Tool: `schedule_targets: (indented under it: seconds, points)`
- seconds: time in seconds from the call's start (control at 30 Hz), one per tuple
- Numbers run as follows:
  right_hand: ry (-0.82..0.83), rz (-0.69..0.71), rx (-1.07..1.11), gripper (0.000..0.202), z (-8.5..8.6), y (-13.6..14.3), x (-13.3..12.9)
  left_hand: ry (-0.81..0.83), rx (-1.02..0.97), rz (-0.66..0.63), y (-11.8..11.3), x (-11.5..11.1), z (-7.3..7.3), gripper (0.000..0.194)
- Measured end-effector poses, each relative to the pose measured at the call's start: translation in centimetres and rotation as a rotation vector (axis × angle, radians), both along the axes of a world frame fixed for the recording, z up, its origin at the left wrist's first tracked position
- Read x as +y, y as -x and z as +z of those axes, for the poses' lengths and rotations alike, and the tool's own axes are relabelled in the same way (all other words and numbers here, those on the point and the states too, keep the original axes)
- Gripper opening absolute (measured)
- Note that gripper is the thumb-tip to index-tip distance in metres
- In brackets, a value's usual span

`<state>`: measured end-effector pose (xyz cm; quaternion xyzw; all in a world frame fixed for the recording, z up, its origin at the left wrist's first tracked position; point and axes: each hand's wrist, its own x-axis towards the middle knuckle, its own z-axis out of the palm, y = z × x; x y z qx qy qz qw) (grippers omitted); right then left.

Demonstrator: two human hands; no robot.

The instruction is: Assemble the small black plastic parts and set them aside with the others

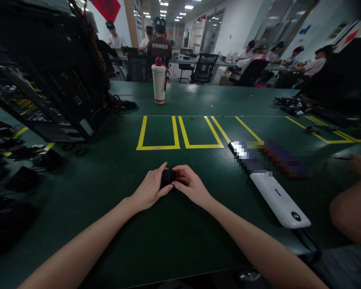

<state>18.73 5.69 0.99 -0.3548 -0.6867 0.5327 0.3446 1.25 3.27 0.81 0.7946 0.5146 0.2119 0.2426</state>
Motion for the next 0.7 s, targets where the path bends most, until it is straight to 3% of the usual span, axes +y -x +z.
schedule_targets:
  seconds: [0.13, 0.27, 0.47, 0.57, 0.7]
  points:
    - [0.037, -0.023, 0.034, 0.023, -0.2, 0.2, 0.2, 0.033, -0.055, -0.029, 0.2, 0.4, -0.5, 0.074]
    - [0.065, -0.006, 0.069, 0.022, 0.1, 0.4, 0.2, 0.060, -0.107, 0.025, 0.2, 0.4, -0.4, 0.081]
    - [0.051, 0.018, 0.088, 0.034, 0.0, 0.6, -0.1, 0.057, -0.070, 0.060, 0.1, -0.1, 0.4, 0.047]
    - [0.039, 0.006, 0.089, 0.037, -0.2, 0.6, -0.4, 0.020, -0.063, 0.067, 0.0, -0.2, 0.0, 0.047]
    - [0.121, 0.000, -0.022, 0.025, -0.2, 0.4, -0.5, 0.013, -0.039, 0.028, -0.1, -0.4, -0.3, 0.053]
